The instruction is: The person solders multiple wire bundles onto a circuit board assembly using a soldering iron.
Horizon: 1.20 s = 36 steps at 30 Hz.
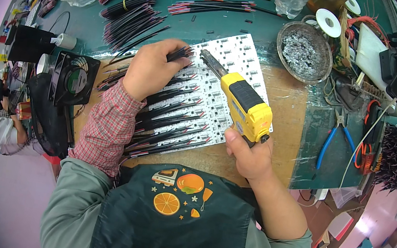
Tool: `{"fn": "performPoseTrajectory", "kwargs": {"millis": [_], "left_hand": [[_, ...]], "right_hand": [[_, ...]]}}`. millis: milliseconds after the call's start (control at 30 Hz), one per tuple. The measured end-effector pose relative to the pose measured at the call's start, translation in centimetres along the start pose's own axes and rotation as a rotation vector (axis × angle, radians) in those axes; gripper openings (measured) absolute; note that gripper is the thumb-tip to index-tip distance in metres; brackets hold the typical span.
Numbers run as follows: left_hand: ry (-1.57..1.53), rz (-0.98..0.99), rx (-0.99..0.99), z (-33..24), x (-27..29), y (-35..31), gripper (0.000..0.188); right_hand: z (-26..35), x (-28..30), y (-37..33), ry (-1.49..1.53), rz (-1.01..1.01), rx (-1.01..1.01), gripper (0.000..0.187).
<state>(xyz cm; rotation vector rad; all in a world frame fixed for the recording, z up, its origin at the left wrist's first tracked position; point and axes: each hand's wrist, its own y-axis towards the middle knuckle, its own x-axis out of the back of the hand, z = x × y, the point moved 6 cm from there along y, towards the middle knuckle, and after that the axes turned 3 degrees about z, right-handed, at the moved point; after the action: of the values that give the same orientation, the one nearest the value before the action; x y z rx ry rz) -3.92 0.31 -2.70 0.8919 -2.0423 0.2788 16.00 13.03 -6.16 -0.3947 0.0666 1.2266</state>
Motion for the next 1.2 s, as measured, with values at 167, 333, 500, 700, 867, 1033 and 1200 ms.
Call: {"fn": "performPoseTrajectory", "kwargs": {"millis": [167,333,500,700,867,1033,1200], "left_hand": [[0.039,0.077,0.094,0.13,-0.17,0.26,0.021],[0.069,0.061,0.047,0.2,-0.33,0.32,0.022],[0.057,0.075,0.056,0.16,-0.33,0.38,0.021],[0.047,0.098,0.091,0.29,-0.44,0.45,0.02],[0.058,0.092,0.101,0.44,-0.46,0.4,0.021],[0.076,0.101,0.115,0.32,-0.46,0.5,0.021],[0.056,0.094,0.117,0.53,-0.52,0.45,0.022]], "right_hand": [[0.1,-0.03,0.1,-0.015,0.006,-0.007,0.052],[0.2,-0.1,0.22,-0.037,0.004,-0.009,0.049],[0.33,-0.29,0.3,-0.047,0.01,-0.043,0.042],[0.35,-0.31,0.34,-0.032,0.011,-0.042,0.035],[0.34,-0.34,0.36,-0.06,0.006,-0.061,0.031],[0.02,-0.17,0.29,-0.087,0.004,-0.069,0.034],[0.17,-0.08,-0.02,0.01,-0.016,-0.017,0.05]]}}
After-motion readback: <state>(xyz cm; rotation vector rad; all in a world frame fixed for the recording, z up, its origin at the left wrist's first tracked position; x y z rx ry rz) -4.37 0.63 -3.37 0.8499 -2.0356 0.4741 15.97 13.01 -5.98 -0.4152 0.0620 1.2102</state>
